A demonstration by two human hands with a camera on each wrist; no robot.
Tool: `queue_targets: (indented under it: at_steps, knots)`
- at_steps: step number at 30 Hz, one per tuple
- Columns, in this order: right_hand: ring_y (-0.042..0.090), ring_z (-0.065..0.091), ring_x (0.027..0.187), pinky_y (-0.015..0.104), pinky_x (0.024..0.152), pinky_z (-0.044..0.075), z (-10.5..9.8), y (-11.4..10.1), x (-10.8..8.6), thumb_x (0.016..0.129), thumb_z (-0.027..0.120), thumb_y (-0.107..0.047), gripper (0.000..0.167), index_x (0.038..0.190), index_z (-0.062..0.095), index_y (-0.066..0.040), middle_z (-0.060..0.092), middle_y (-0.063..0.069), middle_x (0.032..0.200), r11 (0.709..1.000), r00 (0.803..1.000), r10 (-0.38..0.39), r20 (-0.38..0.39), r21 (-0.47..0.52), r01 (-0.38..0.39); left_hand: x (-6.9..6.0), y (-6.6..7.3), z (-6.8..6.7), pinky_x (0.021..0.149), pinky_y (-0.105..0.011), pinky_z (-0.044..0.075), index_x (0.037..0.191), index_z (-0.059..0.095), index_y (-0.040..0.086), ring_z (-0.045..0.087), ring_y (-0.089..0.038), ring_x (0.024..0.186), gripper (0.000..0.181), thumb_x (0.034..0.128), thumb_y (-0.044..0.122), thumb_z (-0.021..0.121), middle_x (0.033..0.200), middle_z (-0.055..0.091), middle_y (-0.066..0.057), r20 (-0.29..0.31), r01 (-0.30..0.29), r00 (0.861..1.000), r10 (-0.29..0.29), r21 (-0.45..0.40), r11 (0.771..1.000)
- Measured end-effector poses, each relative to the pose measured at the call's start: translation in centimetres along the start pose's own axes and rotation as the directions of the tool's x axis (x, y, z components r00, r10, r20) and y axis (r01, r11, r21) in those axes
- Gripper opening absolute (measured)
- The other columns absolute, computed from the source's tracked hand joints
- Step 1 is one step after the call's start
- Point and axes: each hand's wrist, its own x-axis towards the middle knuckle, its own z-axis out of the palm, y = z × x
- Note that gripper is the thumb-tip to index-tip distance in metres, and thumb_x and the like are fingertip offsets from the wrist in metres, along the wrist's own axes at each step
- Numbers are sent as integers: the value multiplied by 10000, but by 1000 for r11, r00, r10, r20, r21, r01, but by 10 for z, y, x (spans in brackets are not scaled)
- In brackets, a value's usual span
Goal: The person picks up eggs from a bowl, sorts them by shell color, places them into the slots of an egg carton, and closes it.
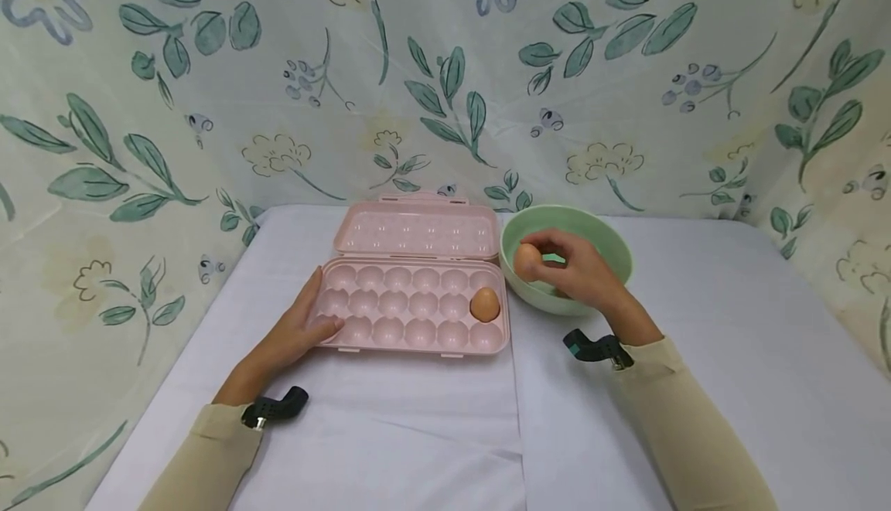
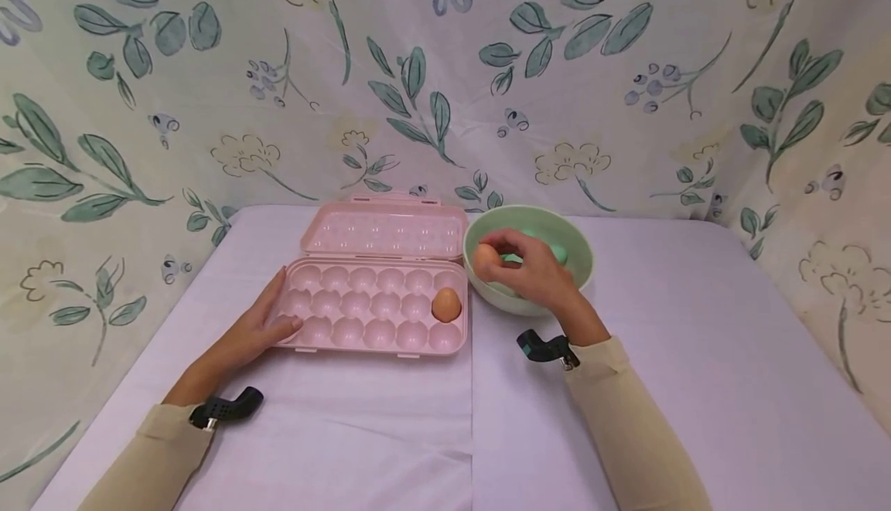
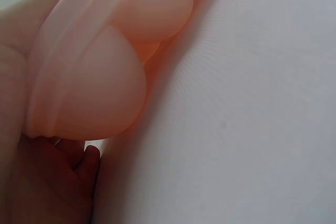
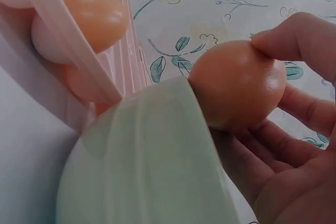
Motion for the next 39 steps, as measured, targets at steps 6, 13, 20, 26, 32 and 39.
queue_targets:
  at_steps: [6, 13, 20, 26, 32, 39]
  knots:
    - [283, 586, 1013, 360, 903, 517, 3, -16, -4, 848, 717, -29, 386, 1198, 588, 73, 624, 177, 1133, 999, 1000, -17, -2, 35, 17, 0, -1, 1, 1116, -642, 43, 1555, -69, 229, -37, -307, 1475, 1016, 865, 395, 659, 1623, -54, -37, 6, -18, 1000, 18, 0, 1000]
    - [231, 585, 1043, 422, 911, 506, 13, -2, 5, 848, 739, -89, 395, 1211, 608, -4, 631, 102, 1140, 996, 999, -36, 1, 83, 36, 2, -2, -3, 1137, -602, 49, 1558, -50, 182, -24, -293, 1475, 1016, 868, 372, 671, 1622, -40, -46, -4, -52, 999, 52, -13, 999]
    - [254, 583, 1076, 358, 924, 510, 26, 10, 14, 842, 751, -108, 400, 1189, 593, 13, 608, 138, 1151, 983, 998, -54, 19, 177, 50, 2, -1, -2, 1139, -598, 47, 1558, -48, 185, -25, -286, 1475, 1016, 866, 386, 669, 1622, -37, -52, -9, -45, 999, 45, 2, 999]
    - [230, 569, 1098, 339, 934, 504, 41, 3, 22, 837, 762, -145, 425, 1201, 583, -16, 591, 107, 1172, 983, 998, -16, 66, 186, 3, 1, -3, -1, 1128, -619, 47, 1557, -53, 176, -26, -311, 1474, 1014, 866, 389, 658, 1622, -40, -68, -13, -41, 999, 41, 13, 999]
    - [249, 566, 1098, 397, 950, 494, 53, 4, 29, 855, 740, -133, 407, 1214, 594, -10, 602, 111, 1172, 982, 995, -32, 91, 190, 15, 1, -3, -1, 1135, -604, 56, 1559, -44, 167, -14, -309, 1474, 1016, 864, 386, 663, 1622, -27, -74, -18, -46, 999, 46, 4, 999]
    - [204, 602, 1027, 403, 902, 519, 61, 4, 32, 835, 768, -218, 361, 1145, 631, -93, 631, 48, 1094, 989, 991, -52, 123, 142, 35, 1, -1, -1, 1133, -610, 58, 1559, -44, 171, -16, -293, 1476, 1018, 861, 397, 663, 1623, -32, -47, -16, -46, 999, 46, 2, 999]
